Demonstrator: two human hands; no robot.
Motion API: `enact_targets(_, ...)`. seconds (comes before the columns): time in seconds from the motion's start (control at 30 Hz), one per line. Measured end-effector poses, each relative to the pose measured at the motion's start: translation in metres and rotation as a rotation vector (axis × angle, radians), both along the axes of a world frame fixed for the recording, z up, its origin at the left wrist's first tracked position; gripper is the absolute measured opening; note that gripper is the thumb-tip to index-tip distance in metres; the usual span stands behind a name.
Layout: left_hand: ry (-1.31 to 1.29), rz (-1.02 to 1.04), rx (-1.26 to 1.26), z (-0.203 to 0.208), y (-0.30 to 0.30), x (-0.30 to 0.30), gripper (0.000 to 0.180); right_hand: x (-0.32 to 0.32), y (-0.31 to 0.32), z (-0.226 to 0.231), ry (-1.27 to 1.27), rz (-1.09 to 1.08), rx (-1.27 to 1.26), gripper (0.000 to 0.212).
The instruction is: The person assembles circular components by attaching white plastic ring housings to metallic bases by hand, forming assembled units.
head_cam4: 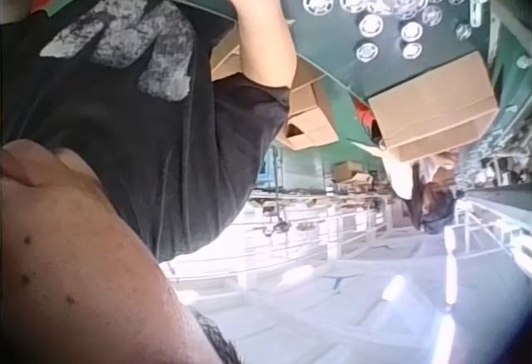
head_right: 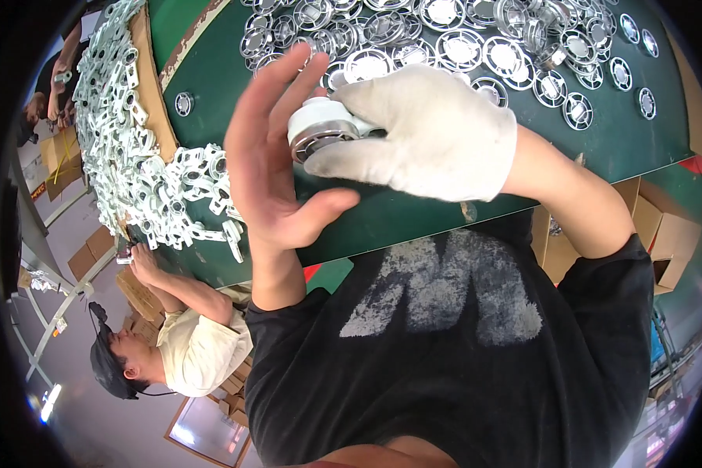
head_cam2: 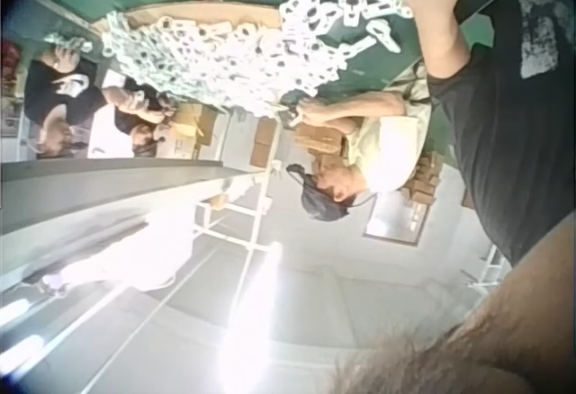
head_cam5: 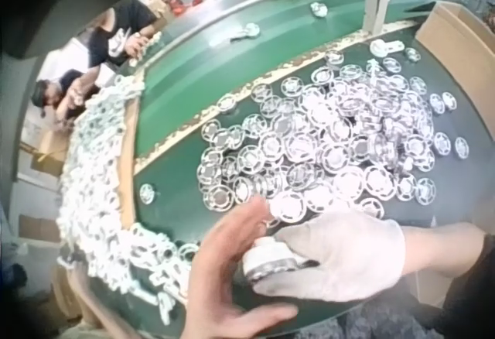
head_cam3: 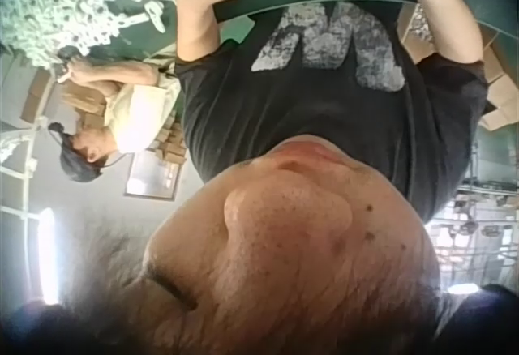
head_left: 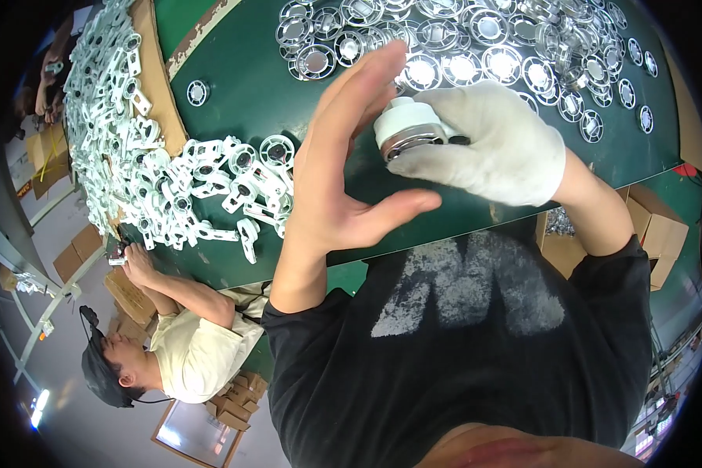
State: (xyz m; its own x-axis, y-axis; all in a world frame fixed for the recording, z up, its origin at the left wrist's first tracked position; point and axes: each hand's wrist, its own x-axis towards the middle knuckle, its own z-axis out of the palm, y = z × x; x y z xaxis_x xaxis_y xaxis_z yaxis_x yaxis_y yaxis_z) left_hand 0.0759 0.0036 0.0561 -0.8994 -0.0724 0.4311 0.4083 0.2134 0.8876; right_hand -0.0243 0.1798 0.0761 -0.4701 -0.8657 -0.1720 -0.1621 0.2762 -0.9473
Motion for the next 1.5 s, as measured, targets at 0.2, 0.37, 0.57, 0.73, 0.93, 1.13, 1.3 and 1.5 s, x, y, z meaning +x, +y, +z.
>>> enact_targets(0.2,-0.19,-0.078,0.156,0.003,0.004,0.001,0.042,0.009,0.003,-0.015,0.525,0.011,0.02,0.036)
enact_targets(0.37,-0.255,-0.126,0.166,0.013,-0.004,0.002,0.037,0.015,0.002,-0.02,0.668,-0.048,-0.072,0.032)
enact_targets(0.57,-0.558,0.062,-0.007,0.048,-0.068,-0.033,0.028,0.013,0.0,-0.008,0.575,-0.285,-0.14,0.05)
enact_targets(0.73,-0.26,0.429,0.365,0.055,-0.114,-0.063,0.052,0.008,0.001,-0.007,0.486,-0.344,-0.14,0.045)
enact_targets(0.93,-0.924,0.413,-0.993,0.07,-0.08,-0.004,0.043,0.005,0.003,-0.007,0.522,-0.24,-0.207,0.036)
enact_targets(1.13,-0.69,0.235,-1.121,0.046,-0.064,0.031,0.036,0.004,0.003,-0.013,0.594,-0.176,-0.259,0.041)
enact_targets(1.3,-0.597,0.246,-0.68,0.049,-0.058,0.029,0.034,0.011,-0.001,-0.018,0.554,-0.111,-0.259,0.051)
enact_targets(1.5,-0.275,0.151,0.232,0.036,0.004,0.001,0.04,0.021,-0.006,-0.017,0.673,-0.346,-0.262,0.061)
